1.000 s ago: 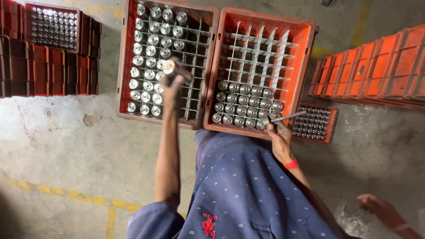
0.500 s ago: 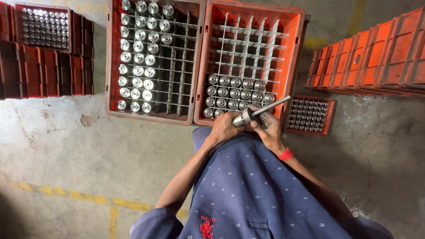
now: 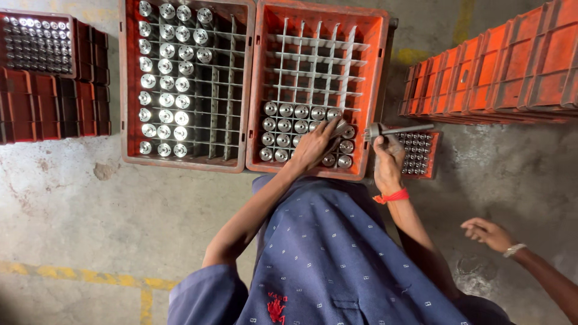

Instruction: The person uses a metal tool to pick up small cylindrical metal parts from one orange crate and place them into another crate. The person repeats this action multiple times, moving parts between crates.

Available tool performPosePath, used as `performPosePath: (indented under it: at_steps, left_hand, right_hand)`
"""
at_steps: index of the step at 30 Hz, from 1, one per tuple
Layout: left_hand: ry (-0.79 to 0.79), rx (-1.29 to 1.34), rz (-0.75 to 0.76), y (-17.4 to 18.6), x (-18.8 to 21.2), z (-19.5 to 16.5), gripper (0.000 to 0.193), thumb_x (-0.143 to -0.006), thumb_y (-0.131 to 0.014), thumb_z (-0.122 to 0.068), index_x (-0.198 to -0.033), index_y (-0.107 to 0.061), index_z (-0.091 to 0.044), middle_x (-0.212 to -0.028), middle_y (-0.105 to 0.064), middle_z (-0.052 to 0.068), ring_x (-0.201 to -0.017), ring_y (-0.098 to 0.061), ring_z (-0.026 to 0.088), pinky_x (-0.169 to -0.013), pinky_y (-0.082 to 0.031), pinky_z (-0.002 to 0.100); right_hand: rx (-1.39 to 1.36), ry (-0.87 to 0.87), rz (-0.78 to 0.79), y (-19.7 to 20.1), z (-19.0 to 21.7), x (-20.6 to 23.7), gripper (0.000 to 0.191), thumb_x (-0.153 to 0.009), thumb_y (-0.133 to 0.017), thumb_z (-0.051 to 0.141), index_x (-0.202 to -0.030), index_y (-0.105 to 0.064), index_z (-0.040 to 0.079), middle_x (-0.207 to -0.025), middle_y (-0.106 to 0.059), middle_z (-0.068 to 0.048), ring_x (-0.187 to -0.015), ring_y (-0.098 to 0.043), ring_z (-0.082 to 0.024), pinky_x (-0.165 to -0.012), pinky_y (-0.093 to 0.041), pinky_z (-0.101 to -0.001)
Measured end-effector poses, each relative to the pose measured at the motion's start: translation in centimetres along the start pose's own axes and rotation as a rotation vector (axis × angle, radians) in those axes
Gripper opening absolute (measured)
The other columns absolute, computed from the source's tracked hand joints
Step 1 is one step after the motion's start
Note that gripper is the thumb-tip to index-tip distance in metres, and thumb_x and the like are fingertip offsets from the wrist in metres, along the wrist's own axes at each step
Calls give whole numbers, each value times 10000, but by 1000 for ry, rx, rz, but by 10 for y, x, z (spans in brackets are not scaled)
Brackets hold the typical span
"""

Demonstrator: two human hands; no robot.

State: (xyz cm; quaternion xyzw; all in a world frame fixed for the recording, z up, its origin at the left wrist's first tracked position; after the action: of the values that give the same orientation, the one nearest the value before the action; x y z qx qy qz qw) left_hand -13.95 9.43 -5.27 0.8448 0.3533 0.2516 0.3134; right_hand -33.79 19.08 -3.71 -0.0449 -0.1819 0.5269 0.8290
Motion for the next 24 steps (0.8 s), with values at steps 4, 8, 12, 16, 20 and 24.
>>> performPosePath:
  at_steps: [4, 8, 12, 16, 20, 24]
  left_hand:
    - [-324, -276, -165, -20, -34, -12, 786, -790, -590, 74, -1526, -376, -100, -1479, -511, 269, -1113, -654, 405, -931, -580, 425]
    - [-408, 3, -424, -10, -26, -10, 704, -747, -581, 115, -1422, -532, -77, -1392, -580, 247, -1094, -661, 392, -914, -576, 400]
    - [-255, 46, -579, 50, -4, 28, 457, -764, -603, 112, -1179, -688, -59, -1044, -688, 136, -976, -676, 335, -829, -569, 432]
    - [98, -243, -847, 139, 5, 108, 53, -931, -746, -56, -938, -704, -89, -849, -655, 139, -841, -631, 323, -787, -506, 453]
    - [333, -311, -906, 199, 4, 170, 393, -910, -787, -192, -1254, -649, -61, -1356, -575, 255, -1177, -556, 411, -866, -516, 434]
    - [433, -353, -804, 208, 12, 187, 655, -864, -838, -280, -1414, -545, -82, -1442, -490, 244, -1308, -461, 437, -1039, -420, 545]
  right_hand:
    - [-32, -3, -62, 0, 7, 3, 358, -1022, -641, 71, -1360, -608, -41, -1191, -691, -43, -1091, -613, -100, -1033, -462, -260]
    - [-49, -31, -46, -5, -4, 12, 372, -1016, -639, 52, -1366, -583, -60, -1210, -679, -49, -1112, -605, -102, -1042, -445, -256]
    - [-58, -81, -29, -4, -18, 23, 364, -1029, -645, 50, -1365, -586, -76, -1212, -667, -44, -1122, -597, -99, -1033, -444, -257]
    - [-34, -109, -14, -10, -26, 37, 373, -1048, -645, 66, -1396, -607, -65, -1192, -670, -45, -1079, -588, -96, -1006, -445, -248]
    - [-50, -122, 7, -21, -28, 41, 375, -1014, -645, 58, -1367, -597, -60, -1221, -678, -43, -1104, -600, -95, -1027, -454, -247]
    - [-33, -133, 20, -27, -33, 43, 389, -1015, -659, 48, -1384, -604, -60, -1211, -677, -44, -1086, -591, -98, -1004, -451, -253]
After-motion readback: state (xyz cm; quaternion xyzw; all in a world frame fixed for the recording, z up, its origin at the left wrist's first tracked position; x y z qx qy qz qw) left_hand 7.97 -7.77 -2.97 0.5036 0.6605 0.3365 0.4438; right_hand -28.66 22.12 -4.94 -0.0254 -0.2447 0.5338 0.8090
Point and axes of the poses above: each hand's wrist, its own x-axis away from the middle knuckle, its own y-axis out of the back of the hand, z = x × y, the point moved 2 cm from there along -x, towards the middle knuckle
